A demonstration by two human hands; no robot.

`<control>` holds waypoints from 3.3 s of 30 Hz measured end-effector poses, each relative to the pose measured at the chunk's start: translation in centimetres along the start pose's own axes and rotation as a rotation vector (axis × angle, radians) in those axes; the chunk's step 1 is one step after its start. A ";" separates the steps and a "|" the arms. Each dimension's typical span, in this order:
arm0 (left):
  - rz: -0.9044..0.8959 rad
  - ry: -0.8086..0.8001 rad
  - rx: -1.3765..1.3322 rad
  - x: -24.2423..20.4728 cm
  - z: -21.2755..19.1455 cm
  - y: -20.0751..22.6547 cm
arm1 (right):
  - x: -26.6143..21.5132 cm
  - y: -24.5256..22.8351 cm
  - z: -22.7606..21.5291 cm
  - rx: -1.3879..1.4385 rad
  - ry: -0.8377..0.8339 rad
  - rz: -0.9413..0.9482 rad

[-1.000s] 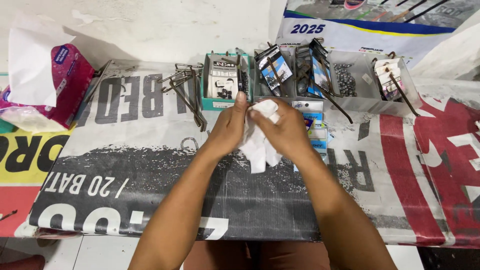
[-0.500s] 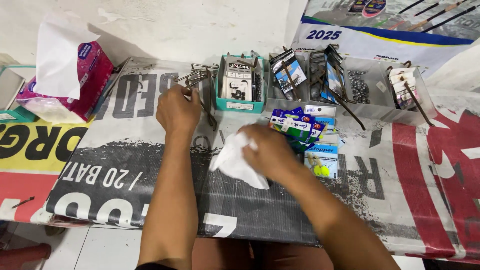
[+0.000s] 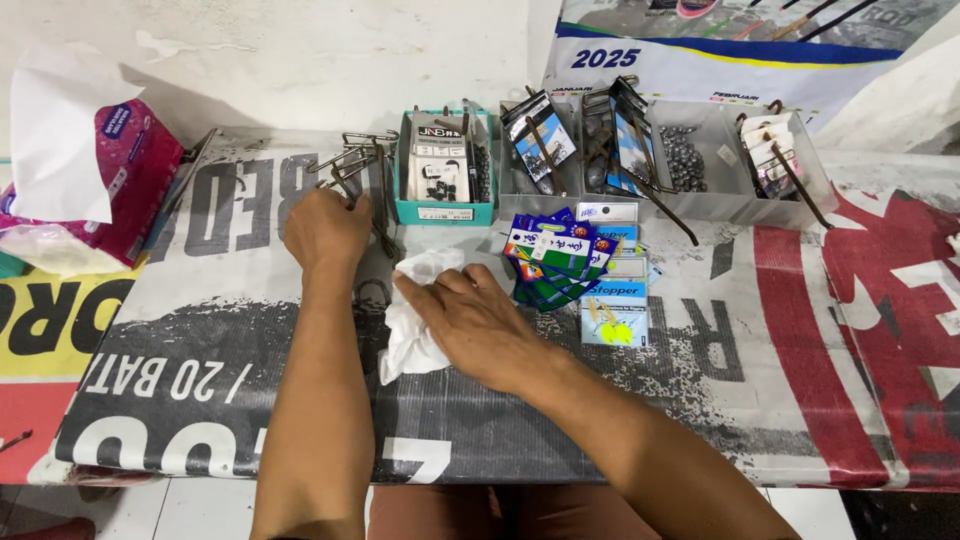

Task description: Cleaning small fishing tackle packages with a cloth

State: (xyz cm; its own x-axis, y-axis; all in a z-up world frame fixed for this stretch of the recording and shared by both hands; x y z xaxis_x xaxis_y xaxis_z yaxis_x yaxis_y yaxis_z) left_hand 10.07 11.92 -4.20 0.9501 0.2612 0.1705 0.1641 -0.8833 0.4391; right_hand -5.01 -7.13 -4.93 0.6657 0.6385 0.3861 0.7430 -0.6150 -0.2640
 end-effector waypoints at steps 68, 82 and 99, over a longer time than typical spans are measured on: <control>0.551 0.123 -0.798 -6.1 -3.2 6.2 | -1.5 2.4 -5.5 -0.268 -0.228 0.607; 0.553 0.059 -0.628 -5.8 -2.6 5.7 | -1.8 3.0 -5.7 -0.281 -0.134 0.553; 0.594 0.079 -0.642 -6.3 -3.0 6.2 | -2.1 5.6 -6.4 0.158 0.097 0.671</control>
State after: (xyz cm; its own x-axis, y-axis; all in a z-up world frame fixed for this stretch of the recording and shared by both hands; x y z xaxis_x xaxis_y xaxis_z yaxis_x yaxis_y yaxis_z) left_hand 4.28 5.98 0.02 0.8056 -0.1251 0.5792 -0.5558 -0.4982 0.6655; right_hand -2.69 -14.84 -1.49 0.9809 0.0949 0.1697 0.1788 -0.7829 -0.5959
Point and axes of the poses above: each hand's wrist, its own x-axis towards the middle knuckle, its own z-axis out of the palm, y = z × x, the point moved 1 cm from there along x, towards the middle knuckle, and after that the axes turned 5 degrees about x, right-handed, at the moved point
